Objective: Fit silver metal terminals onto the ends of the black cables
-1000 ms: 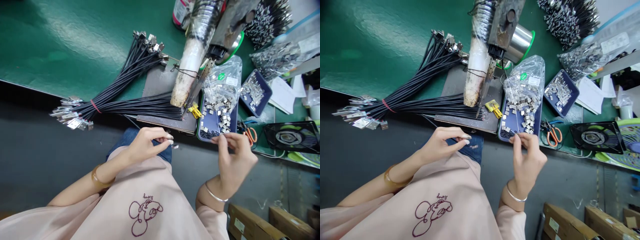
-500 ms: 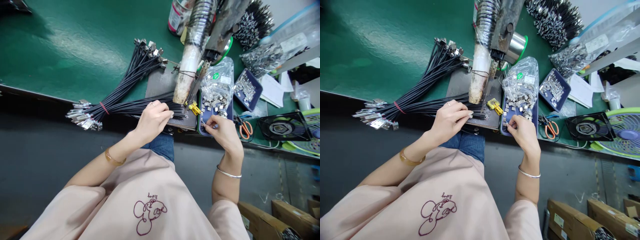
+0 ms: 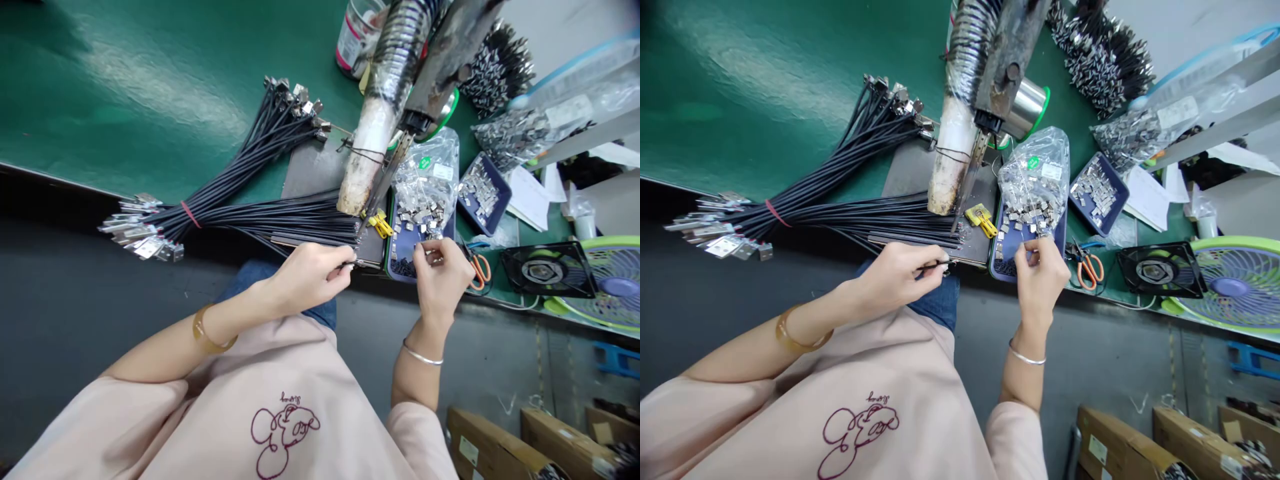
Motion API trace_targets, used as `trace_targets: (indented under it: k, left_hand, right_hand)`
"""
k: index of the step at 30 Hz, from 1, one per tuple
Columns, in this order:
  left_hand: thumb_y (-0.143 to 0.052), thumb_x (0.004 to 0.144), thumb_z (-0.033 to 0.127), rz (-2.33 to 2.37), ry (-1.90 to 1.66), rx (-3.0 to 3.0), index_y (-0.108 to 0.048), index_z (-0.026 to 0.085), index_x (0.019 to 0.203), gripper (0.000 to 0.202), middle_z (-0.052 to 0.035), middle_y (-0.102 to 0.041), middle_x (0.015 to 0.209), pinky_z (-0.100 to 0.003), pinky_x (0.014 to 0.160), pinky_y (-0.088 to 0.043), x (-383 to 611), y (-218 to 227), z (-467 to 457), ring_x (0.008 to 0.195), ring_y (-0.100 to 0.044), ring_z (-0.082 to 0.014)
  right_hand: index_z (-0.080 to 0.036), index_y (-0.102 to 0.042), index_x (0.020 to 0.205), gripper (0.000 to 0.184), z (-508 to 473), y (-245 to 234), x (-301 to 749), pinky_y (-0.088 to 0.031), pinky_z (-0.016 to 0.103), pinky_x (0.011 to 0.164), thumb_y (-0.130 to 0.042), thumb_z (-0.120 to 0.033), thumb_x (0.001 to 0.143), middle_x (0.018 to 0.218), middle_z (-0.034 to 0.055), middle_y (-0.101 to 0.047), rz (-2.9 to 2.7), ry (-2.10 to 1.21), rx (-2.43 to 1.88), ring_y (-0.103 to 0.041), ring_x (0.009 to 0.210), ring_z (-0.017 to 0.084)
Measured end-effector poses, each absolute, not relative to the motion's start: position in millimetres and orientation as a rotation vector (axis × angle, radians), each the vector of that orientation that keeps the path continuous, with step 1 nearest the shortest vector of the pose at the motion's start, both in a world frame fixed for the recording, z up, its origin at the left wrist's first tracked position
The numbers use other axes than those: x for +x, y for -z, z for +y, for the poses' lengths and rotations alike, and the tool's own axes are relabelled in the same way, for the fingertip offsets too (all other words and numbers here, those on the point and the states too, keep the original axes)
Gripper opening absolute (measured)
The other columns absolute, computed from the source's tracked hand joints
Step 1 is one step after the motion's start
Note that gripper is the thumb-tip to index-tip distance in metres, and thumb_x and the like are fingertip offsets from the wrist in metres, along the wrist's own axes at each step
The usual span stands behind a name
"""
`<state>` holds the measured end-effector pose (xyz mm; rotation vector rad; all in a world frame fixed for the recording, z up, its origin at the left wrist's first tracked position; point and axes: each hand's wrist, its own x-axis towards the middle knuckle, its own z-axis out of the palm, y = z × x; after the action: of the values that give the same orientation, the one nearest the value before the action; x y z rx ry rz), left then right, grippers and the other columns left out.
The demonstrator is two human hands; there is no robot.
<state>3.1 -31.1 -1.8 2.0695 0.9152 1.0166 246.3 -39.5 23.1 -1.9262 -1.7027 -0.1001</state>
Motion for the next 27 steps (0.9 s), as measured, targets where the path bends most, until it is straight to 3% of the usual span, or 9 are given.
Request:
trace_targets:
  k: [4,8,14,20,27]
  left_hand:
    - [-0.06,0.084,0.017,0.924,-0.97,1.404,-0.061,0.014,0.078,0.007,0.0046,-0.055,0.056,-0.018,0.052,-0.04,6.9,1.8,-23.5,0.05,-0.049,-0.0065]
    - [-0.065,0.081,0.02,0.872,-0.919,1.18,-0.061,0.014,0.075,0.01,0.0025,-0.059,0.057,-0.017,0.055,-0.045,3.0,-3.3,-20.5,0.051,-0.055,-0.0069]
    - [-0.067,0.08,0.02,0.879,-0.881,1.213,-0.065,0.013,0.073,0.01,0.0015,-0.059,0.058,-0.016,0.052,-0.043,3.4,-4.8,-22.2,0.051,-0.051,-0.0061]
    - [-0.065,0.082,0.021,0.885,-0.835,1.269,-0.066,0.011,0.07,0.015,0.0011,-0.057,0.058,-0.017,0.052,-0.039,2.7,-6.3,-21.7,0.052,-0.049,-0.006]
    - [-0.06,0.087,0.022,0.808,-0.702,1.282,-0.064,0.011,0.069,0.02,0.0011,-0.055,0.056,-0.018,0.052,-0.038,-1.6,-4.9,-18.9,0.051,-0.048,-0.0069]
  right_hand:
    - [-0.021,-0.057,0.076,0.015,-65.0,-19.1,204.8,-0.052,0.026,0.058,-0.066,-0.024,0.087,0.085,0.0012,-0.069,-1.488,-0.199,-1.607,-0.063,0.064,0.012]
    - [-0.024,-0.068,0.087,0.007,-73.3,-3.1,173.4,-0.061,0.035,0.081,-0.069,-0.016,0.086,0.097,0.003,-0.074,-1.526,-0.223,-1.388,-0.072,0.092,0.018]
    - [-0.022,-0.071,0.089,0.006,-62.4,8.8,169.2,-0.065,0.03,0.074,-0.065,-0.026,0.09,0.101,0.005,-0.073,-1.45,-0.673,-1.385,-0.074,0.088,0.016]
    - [-0.024,-0.072,0.089,0.005,-63.4,7.0,170.0,-0.063,0.027,0.077,-0.067,-0.021,0.089,0.1,0.0032,-0.074,-1.439,-0.703,-1.322,-0.073,0.091,0.015]
    - [-0.025,-0.073,0.093,0.011,-68.7,-0.2,177.3,-0.062,0.037,0.085,-0.065,-0.017,0.09,0.102,0.0043,-0.076,-1.727,-0.441,-1.36,-0.073,0.094,0.018]
